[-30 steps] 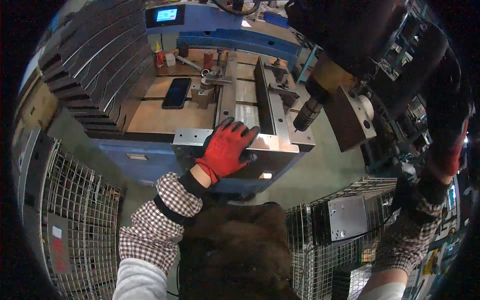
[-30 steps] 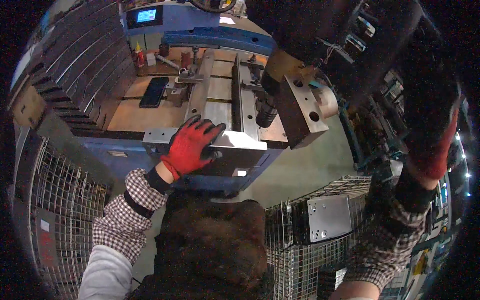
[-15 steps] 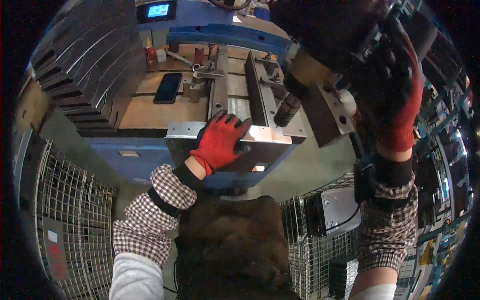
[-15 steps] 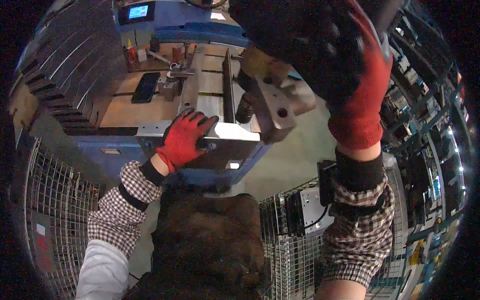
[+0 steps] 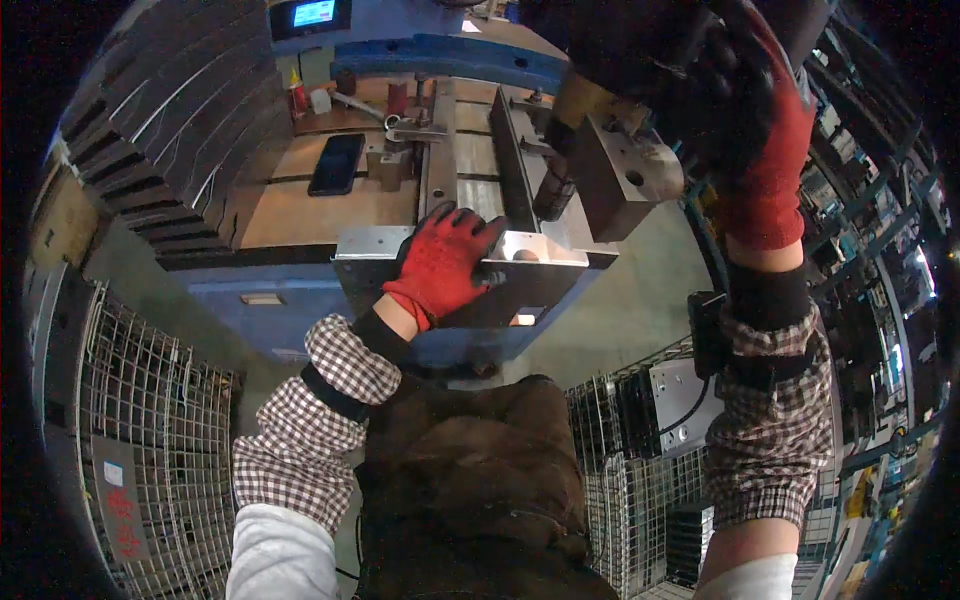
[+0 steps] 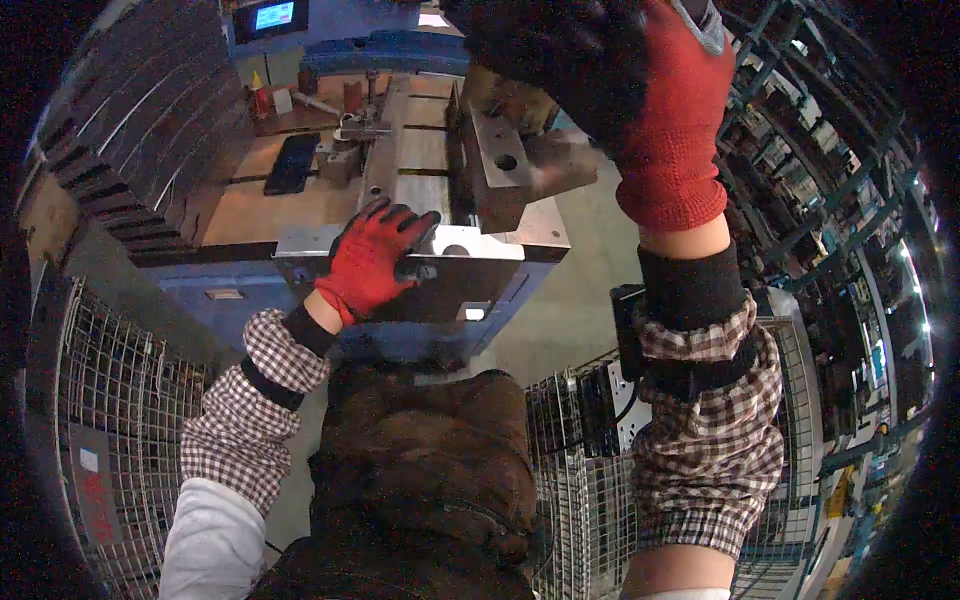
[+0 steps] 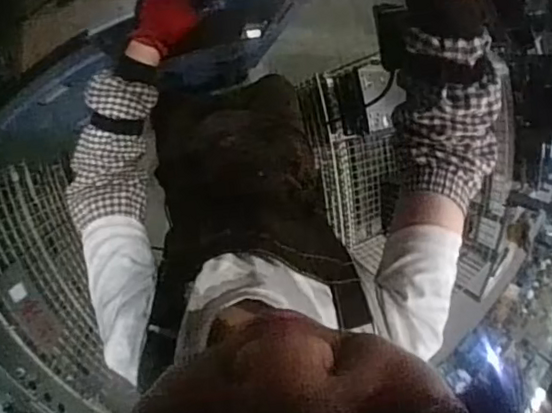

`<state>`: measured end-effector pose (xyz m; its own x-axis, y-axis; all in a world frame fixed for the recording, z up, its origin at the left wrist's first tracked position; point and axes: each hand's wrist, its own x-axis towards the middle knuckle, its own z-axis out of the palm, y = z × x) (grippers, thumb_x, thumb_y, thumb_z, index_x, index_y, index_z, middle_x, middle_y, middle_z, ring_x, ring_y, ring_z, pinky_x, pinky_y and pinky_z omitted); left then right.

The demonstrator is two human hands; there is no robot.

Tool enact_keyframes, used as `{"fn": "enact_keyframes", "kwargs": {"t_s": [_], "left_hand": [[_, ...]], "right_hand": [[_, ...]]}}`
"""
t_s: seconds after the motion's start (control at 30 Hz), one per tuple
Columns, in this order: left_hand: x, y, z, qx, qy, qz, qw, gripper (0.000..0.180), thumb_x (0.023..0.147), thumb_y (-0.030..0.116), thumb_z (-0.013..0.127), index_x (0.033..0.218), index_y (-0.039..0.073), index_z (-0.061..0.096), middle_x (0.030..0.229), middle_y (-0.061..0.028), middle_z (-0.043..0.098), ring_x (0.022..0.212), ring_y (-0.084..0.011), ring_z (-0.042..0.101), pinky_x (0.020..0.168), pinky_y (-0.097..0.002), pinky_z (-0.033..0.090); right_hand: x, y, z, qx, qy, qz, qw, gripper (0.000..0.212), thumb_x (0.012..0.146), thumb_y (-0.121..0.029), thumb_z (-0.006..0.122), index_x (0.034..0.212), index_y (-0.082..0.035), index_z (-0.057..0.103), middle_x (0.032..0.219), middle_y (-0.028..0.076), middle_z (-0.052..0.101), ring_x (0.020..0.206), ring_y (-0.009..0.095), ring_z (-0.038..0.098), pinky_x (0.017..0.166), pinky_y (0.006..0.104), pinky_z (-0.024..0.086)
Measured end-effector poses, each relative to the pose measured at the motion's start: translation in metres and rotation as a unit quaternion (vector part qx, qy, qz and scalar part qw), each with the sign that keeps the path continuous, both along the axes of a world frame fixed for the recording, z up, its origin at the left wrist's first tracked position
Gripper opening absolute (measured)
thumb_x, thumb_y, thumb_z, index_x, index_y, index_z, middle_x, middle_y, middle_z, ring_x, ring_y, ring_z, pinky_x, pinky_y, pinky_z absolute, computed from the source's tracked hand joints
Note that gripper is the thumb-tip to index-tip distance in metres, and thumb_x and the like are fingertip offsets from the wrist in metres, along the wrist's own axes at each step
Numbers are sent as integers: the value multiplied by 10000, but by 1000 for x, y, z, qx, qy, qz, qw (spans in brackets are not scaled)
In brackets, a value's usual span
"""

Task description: Bending metal plates using a press machine on a fabrication floor.

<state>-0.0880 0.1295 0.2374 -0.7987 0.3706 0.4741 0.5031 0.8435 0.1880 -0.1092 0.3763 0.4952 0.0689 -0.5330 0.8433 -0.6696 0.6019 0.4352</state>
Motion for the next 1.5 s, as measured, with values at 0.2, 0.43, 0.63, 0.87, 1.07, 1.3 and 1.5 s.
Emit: {"fn": "enact_keyframes", "kwargs": {"t_s": [0.2,0.43,0.63,0.87,1.07,1.3,1.5], "left_hand": [[-1,-4,-7,3,40,-11,999,819,735,375,812,1477,176,529,1288,-159,593,1269,-368,536,1186,-492,355],[-4,-3,-6,7,25,-9,1000,782,755,382,807,1467,197,544,1299,-147,593,1259,-368,548,1178,-483,369],[0,-1,-4,11,32,-11,999,810,731,358,822,1474,200,539,1316,-149,593,1276,-364,543,1178,-479,371],[-4,-6,-9,5,38,-11,999,845,700,327,829,1479,189,532,1373,-153,582,1315,-370,525,1191,-483,360],[0,-3,-5,-10,17,-2,1000,825,727,349,819,1482,186,531,1370,-160,589,1328,-370,518,1205,-485,345],[-3,-5,-7,3,16,-3,1000,793,774,425,796,1484,185,537,1344,-173,606,1340,-375,507,1221,-483,323],[-4,-4,-7,-5,14,0,1000,799,775,443,796,1486,188,536,1382,-172,592,1359,-373,496,1219,-484,321]], "right_hand": [[9,-2,-20,-108,-136,31,984,394,851,-103,735,1213,34,661,1301,210,659,1132,314,680,910,368,555],[26,-17,-25,-145,-244,115,952,429,835,-124,759,1224,28,661,1290,200,667,1129,316,683,913,365,549],[7,-8,-30,32,79,-57,995,430,807,-145,767,1198,7,674,1262,201,680,1106,345,687,901,383,547],[-1,-3,-34,9,57,-19,998,378,814,-168,766,1145,-5,684,1258,218,675,1086,385,687,884,390,554],[-11,-5,-36,-11,77,-21,997,305,883,-169,698,1131,7,671,1271,223,671,1080,387,692,873,394,559],[-5,-2,-33,1,20,-37,999,272,913,-153,660,1119,25,665,1289,224,667,1087,373,697,884,388,557],[-4,0,-35,-30,7,-42,999,286,906,-163,668,1113,33,666,1307,218,666,1080,358,706,885,383,561]]}}
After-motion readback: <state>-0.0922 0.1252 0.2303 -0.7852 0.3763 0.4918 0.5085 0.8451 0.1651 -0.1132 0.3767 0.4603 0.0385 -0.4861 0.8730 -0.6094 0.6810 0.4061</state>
